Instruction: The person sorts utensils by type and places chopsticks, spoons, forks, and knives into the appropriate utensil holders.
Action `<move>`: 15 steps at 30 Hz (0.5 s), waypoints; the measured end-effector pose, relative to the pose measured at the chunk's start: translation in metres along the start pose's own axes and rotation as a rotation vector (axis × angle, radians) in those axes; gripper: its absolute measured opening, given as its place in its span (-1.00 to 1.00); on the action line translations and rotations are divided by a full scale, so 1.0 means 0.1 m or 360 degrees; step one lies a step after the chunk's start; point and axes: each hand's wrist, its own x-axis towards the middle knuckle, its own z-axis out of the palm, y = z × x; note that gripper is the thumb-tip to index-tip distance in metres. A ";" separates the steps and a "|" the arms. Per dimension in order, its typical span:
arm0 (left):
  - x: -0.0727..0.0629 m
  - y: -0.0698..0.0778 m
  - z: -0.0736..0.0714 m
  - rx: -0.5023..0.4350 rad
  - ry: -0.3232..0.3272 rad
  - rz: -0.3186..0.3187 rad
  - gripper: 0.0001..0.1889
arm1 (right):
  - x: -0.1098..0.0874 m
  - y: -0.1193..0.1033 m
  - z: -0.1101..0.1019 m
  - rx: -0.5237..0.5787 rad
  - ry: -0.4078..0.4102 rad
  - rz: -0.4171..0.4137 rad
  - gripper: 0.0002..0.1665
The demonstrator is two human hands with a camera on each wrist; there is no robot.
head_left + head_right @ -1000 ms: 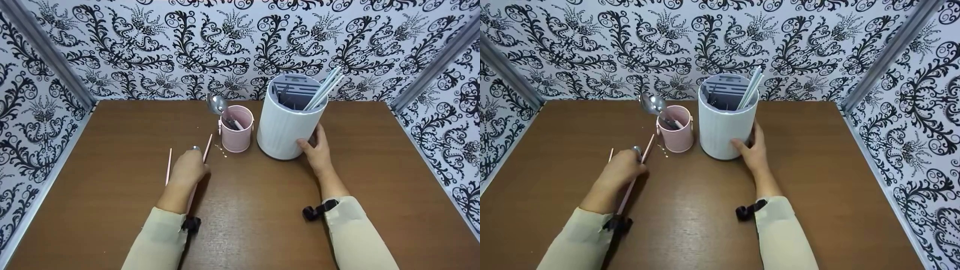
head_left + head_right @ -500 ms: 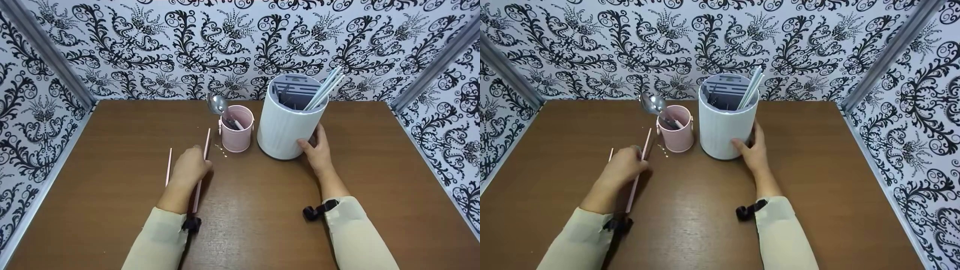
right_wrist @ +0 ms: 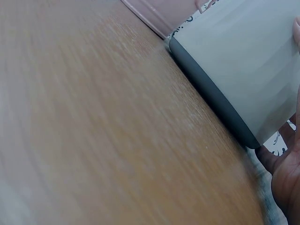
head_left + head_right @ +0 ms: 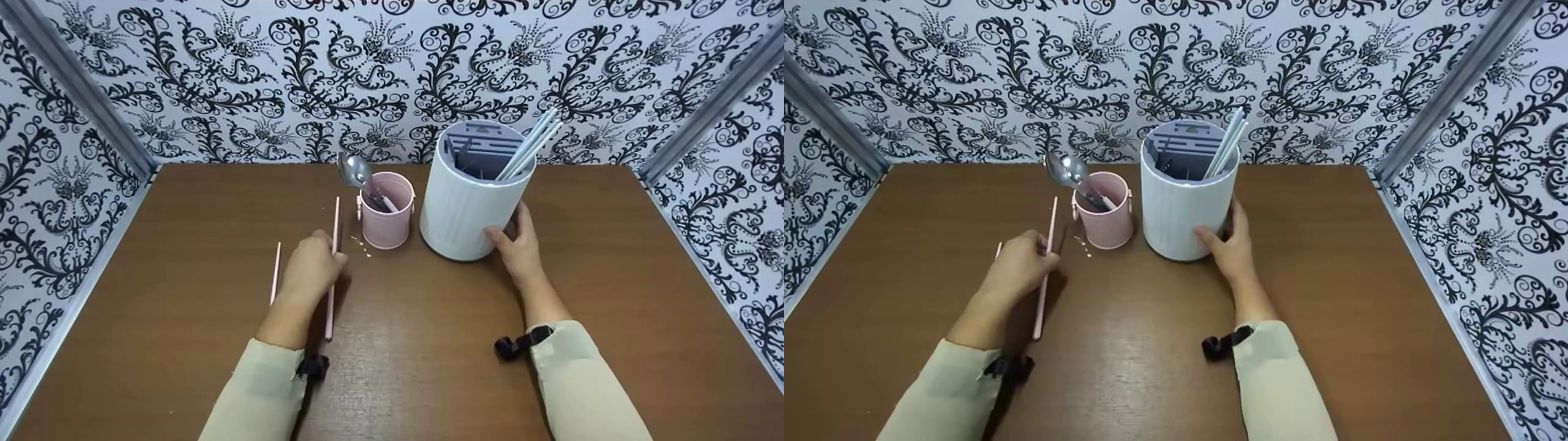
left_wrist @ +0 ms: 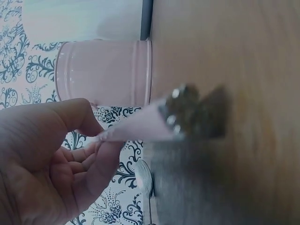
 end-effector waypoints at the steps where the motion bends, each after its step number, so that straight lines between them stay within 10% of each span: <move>1: 0.00 0.01 0.00 -0.0025 0.0015 0.0004 -0.81 | 0.00 0.00 0.00 0.0001 0.0000 -0.0001 0.38; 15: -0.01 0.14 -0.05 -0.0415 0.0148 -0.0007 -0.82 | 0.00 0.01 0.00 -0.0037 -0.0001 -0.0005 0.40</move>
